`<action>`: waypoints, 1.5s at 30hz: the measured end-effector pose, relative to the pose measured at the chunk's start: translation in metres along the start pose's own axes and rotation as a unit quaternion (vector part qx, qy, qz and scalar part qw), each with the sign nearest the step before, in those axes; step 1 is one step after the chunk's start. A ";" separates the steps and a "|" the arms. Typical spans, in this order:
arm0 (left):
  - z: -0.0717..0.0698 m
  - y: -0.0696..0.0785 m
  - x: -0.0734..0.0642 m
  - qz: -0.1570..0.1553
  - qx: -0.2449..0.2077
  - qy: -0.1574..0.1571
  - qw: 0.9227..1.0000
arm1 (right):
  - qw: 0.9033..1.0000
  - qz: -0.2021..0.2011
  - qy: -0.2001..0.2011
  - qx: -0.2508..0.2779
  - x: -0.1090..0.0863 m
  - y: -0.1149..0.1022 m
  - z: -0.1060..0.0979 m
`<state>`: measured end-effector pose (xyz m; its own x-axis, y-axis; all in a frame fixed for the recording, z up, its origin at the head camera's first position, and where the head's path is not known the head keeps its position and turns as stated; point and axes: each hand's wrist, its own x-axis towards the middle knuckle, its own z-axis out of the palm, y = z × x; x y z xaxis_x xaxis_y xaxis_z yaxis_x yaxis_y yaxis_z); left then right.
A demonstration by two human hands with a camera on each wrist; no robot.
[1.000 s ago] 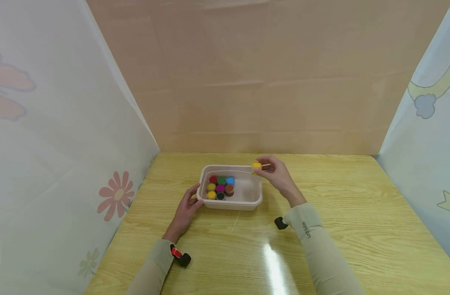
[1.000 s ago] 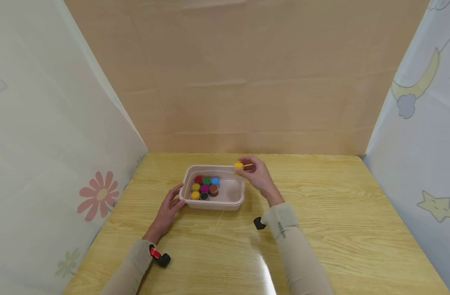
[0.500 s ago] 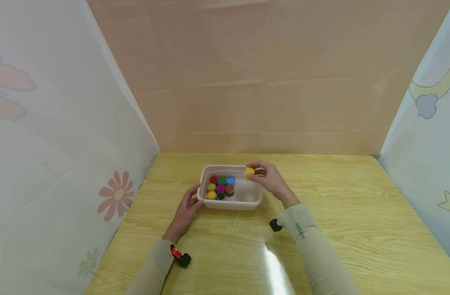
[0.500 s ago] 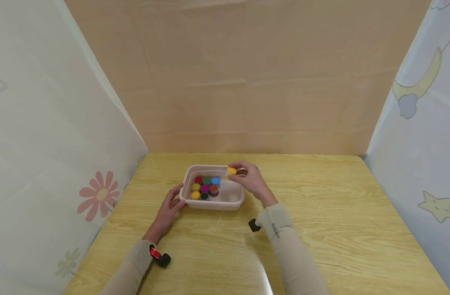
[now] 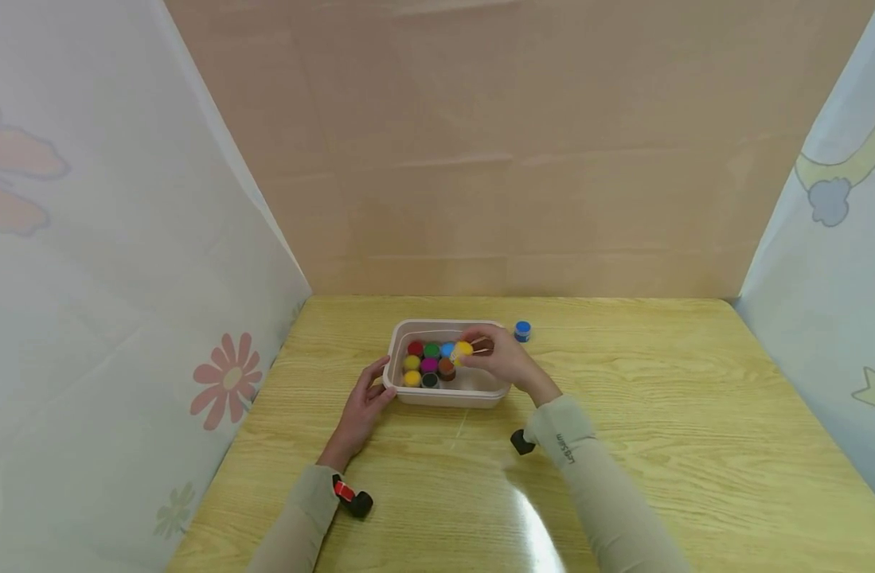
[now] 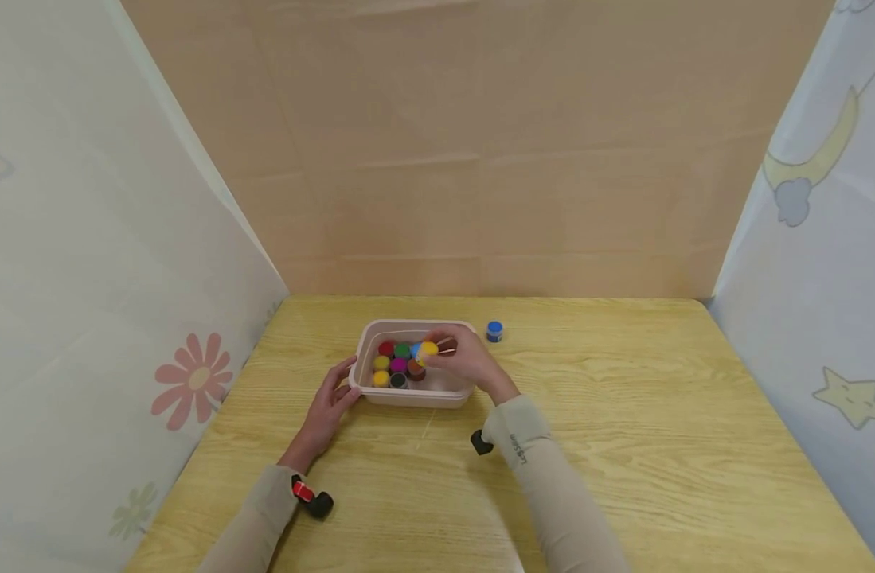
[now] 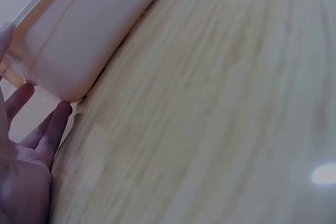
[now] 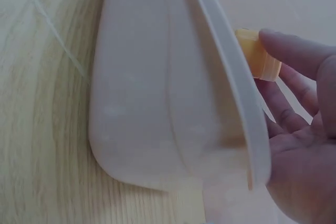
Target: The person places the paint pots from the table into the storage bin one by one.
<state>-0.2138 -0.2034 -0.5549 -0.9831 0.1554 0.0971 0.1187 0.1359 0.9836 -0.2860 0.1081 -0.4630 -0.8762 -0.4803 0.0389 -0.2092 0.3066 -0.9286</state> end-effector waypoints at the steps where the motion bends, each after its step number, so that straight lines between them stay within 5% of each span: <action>1: 0.000 0.000 0.000 -0.001 0.000 0.001 1.000 | 1.000 -0.004 -0.003 -0.005 0.001 -0.001 0.002; 8: 0.002 0.001 0.001 -0.003 -0.002 0.003 1.000 | 0.999 -0.032 -0.016 -0.035 0.009 0.003 0.012; 29: 0.001 0.002 0.001 0.001 -0.010 0.002 1.000 | 0.985 0.000 -0.045 -0.168 0.017 0.002 0.027; 45: 0.001 0.005 0.000 0.002 -0.008 -0.002 1.000 | 0.977 -0.011 -0.064 -0.204 0.022 0.007 0.032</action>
<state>-0.2128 -0.2014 -0.5505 -0.9822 0.1592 0.0997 0.1194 0.1200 0.9856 -0.2930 0.0736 -0.4803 -0.8134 -0.5815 -0.0135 -0.4058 0.5840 -0.7030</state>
